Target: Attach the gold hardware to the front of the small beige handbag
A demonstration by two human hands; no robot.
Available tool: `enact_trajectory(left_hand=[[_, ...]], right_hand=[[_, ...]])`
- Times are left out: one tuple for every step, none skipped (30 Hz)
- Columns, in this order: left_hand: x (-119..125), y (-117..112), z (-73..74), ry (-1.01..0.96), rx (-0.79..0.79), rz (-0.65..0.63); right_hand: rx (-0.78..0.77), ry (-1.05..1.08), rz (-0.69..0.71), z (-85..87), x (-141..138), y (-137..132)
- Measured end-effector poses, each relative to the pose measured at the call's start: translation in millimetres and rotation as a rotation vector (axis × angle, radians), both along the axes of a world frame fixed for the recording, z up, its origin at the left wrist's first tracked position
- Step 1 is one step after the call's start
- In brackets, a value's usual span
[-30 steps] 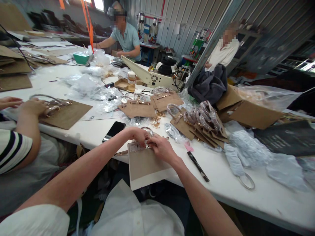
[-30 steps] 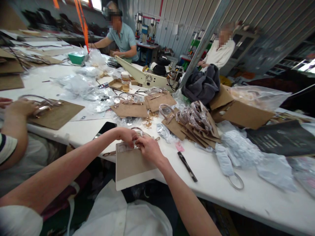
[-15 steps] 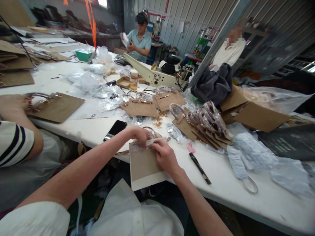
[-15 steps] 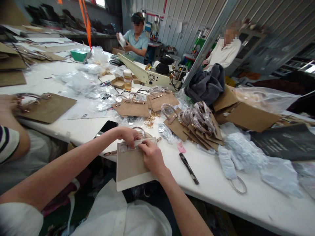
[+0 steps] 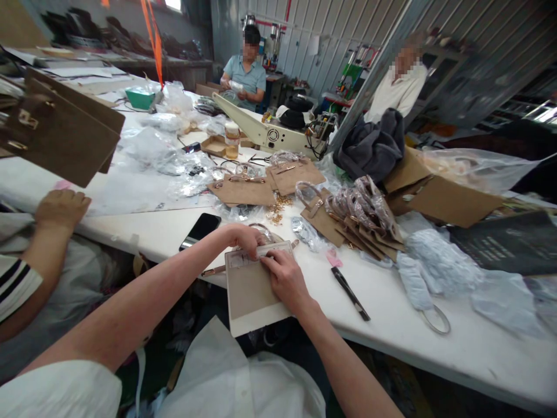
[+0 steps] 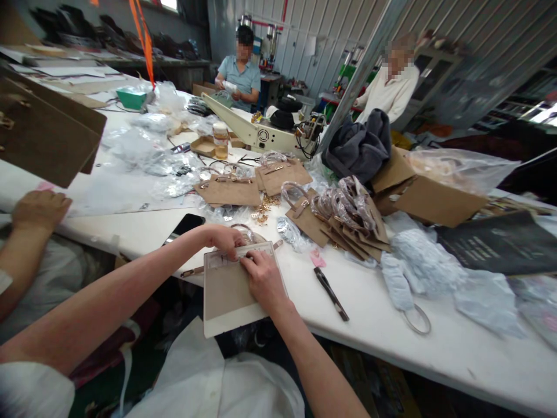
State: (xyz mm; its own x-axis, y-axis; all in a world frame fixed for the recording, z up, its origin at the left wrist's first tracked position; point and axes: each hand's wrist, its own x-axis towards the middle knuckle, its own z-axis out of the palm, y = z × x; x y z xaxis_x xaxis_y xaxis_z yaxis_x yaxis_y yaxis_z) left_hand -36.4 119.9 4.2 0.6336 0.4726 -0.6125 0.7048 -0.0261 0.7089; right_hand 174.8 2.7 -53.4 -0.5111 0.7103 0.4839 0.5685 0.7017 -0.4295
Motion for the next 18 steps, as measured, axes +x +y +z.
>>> enact_trajectory(left_hand=[[2.4, 0.9, 0.3, 0.02, 0.006, 0.004], [5.1, 2.0, 0.8, 0.041, 0.014, 0.004], [7.9, 3.2, 1.6, 0.065, 0.025, 0.002], [10.5, 4.3, 2.7, 0.088, 0.037, -0.002], [12.8, 5.2, 3.9, 0.109, 0.048, -0.007], [14.4, 5.8, 5.1, 0.124, 0.059, -0.011], [15.2, 6.0, 6.1, 0.133, 0.069, -0.014], [15.1, 5.8, 6.6, 0.137, 0.076, -0.013], [14.3, 5.2, 6.6, 0.136, 0.081, -0.01], [13.0, 4.3, 6.1, 0.132, 0.084, -0.004], [11.5, 3.4, 5.2, 0.129, 0.087, 0.005], [10.0, 2.7, 4.2, 0.125, 0.087, 0.015], [8.7, 2.1, 3.2, 0.123, 0.086, 0.022], [7.8, 1.8, 2.3, 0.121, 0.082, 0.028], [7.3, 1.9, 1.8, 0.119, 0.076, 0.03], [7.1, 2.0, 1.5, 0.117, 0.07, 0.03], [7.2, 2.2, 1.6, 0.115, 0.063, 0.028], [7.3, 2.4, 1.8, 0.113, 0.058, 0.026]], right_hand=[[-0.002, 0.014, -0.003, -0.8, -0.4, 0.9], [-0.004, 0.027, -0.005, -0.9, -1.0, 2.0], [-0.009, 0.037, -0.002, 0.0, -1.3, 2.9], [-0.017, 0.042, 0.009, 1.9, -1.1, 3.3], [-0.023, 0.044, 0.03, 4.7, 0.1, 2.9], [-0.02, 0.053, 0.052, 8.3, 2.9, 1.5], [-0.007, 0.074, 0.058, 12.1, 7.8, -1.2], [0.023, 0.114, 0.034, 15.5, 15.4, -5.2], [0.071, 0.165, -0.029, 18.0, 26.0, -10.2], [0.13, 0.216, -0.132, 19.0, 39.7, -15.6], [0.188, 0.248, -0.262, 18.2, 56.2, -21.0], [0.235, 0.249, -0.406, 15.4, 74.8, -25.6], [0.259, 0.208, -0.542, 10.8, 94.4, -29.0], [0.252, 0.127, -0.658, 4.8, 113.9, -30.9], [0.211, 0.021, -0.752, -2.0, 132.0, -31.2], [0.15, -0.085, -0.813, -9.1, 147.6, -30.1], [0.079, -0.178, -0.838, -15.6, 160.0, -27.8], [0.01, -0.245, -0.834, -21.2, 168.8, -24.6]])
